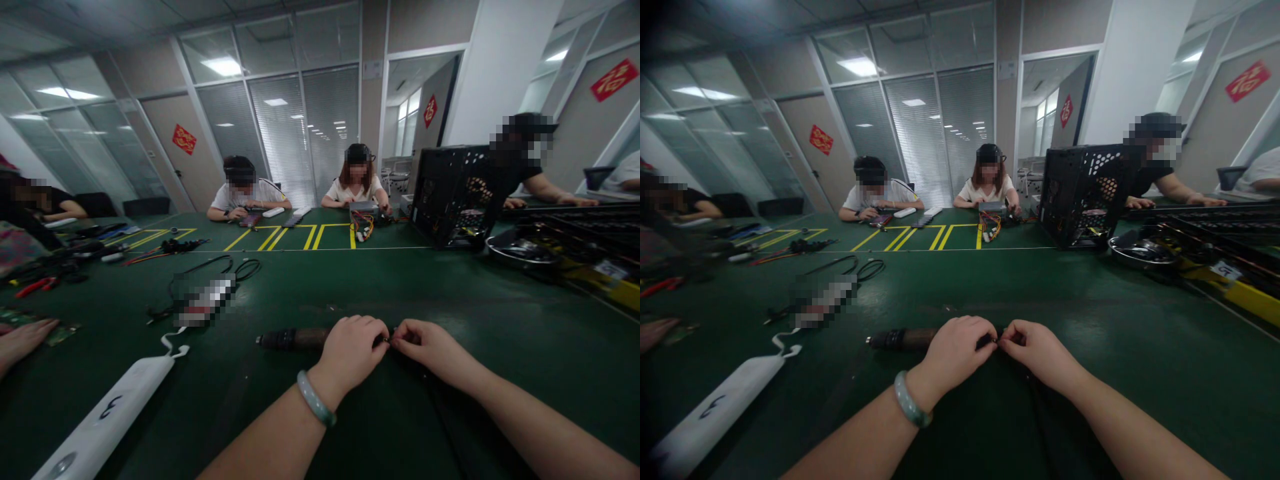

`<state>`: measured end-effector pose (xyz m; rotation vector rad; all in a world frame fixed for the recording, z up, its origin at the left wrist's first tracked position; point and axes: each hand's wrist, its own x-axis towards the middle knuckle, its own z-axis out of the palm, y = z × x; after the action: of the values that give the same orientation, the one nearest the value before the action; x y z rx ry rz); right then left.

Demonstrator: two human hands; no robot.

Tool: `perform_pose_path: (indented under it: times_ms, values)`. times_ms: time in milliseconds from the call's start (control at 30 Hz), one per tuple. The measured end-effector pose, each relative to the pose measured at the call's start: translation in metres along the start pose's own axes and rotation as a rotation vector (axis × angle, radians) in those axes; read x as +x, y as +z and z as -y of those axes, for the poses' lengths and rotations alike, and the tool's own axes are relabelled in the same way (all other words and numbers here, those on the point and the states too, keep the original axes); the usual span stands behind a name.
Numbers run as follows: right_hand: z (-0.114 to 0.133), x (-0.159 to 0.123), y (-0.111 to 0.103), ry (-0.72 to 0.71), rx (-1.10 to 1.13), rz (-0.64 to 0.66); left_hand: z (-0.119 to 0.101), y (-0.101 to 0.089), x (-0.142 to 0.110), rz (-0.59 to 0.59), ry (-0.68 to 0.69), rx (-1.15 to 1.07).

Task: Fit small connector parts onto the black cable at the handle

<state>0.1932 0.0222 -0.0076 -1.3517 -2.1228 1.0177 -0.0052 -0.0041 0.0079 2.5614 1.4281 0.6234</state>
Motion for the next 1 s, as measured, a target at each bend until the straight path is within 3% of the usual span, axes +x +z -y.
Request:
perform_pose_path:
  times_ms: [267, 567, 1000]
  values:
    - [0.0044, -0.0036, -0.0040, -0.011, -0.049, 0.050, -0.0016, -0.0009, -0.0007, -0.020, -0.008, -0.008]
    - [0.0017, -0.0025, 0.0008, 0.000, -0.013, -0.026, 0.0010, 0.0029, 0.0004, -0.012, -0.014, 0.011]
    - [-0.0021, -0.0009, 0.0023, -0.016, -0.017, -0.025, 0.0044, 0.0057, 0.0004, -0.027, -0.003, -0.006]
